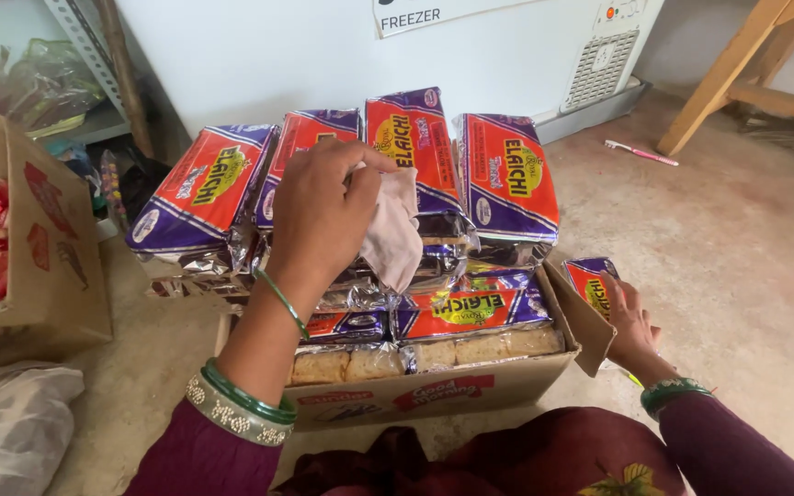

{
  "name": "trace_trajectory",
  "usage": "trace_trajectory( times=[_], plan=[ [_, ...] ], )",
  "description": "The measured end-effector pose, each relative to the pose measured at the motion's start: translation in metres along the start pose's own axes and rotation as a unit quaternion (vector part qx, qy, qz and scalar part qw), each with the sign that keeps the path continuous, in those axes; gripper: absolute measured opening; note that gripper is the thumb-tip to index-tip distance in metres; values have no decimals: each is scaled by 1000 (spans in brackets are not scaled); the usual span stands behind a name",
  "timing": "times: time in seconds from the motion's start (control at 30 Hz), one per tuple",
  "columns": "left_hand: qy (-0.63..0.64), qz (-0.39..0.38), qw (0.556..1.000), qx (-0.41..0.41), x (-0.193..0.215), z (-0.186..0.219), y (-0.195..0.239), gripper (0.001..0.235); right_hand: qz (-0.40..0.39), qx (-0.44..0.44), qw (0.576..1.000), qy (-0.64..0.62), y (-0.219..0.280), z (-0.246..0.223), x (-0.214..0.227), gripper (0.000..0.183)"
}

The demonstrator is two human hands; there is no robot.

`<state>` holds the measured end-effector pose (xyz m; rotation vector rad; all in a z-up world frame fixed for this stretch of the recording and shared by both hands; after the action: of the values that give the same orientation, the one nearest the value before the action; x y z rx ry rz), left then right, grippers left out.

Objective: The person wipes packaged bakery items with a cloth and organizes the packets into a cardboard box by hand.

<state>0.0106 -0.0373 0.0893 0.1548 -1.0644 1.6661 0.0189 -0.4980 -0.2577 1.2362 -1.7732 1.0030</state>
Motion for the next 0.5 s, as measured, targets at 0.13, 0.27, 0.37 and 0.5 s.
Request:
trace_trajectory(
  times=[0.13, 0.27, 0.37, 0.5],
  plan=[
    [-7, 38, 998, -48, -2, 4, -2, 21, -48, -14, 998, 25, 20, -1, -14, 95],
    [15, 68, 996, -49, -1, 6, 7, 22, -112, -56, 991, 53, 27, 11, -14, 84],
    [52, 83, 993, -69, 5, 10, 8, 23, 116, 27, 993, 21, -2, -19, 55, 80],
    [66, 93, 992, -48, 15, 15, -4, 25, 306, 150, 939, -50, -19, -128, 186, 51]
  ],
)
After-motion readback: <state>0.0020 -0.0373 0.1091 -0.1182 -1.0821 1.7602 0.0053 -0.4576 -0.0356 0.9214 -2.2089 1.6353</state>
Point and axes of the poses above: each hand's wrist, its own y-axis away from the middle knuckle, its own x-axis out of the back of the hand, z = x × y, the point moved 7 cm from there along -y, towards the middle knuckle, and after that the axes turned 14 degrees about x, right-handed, at the moved point
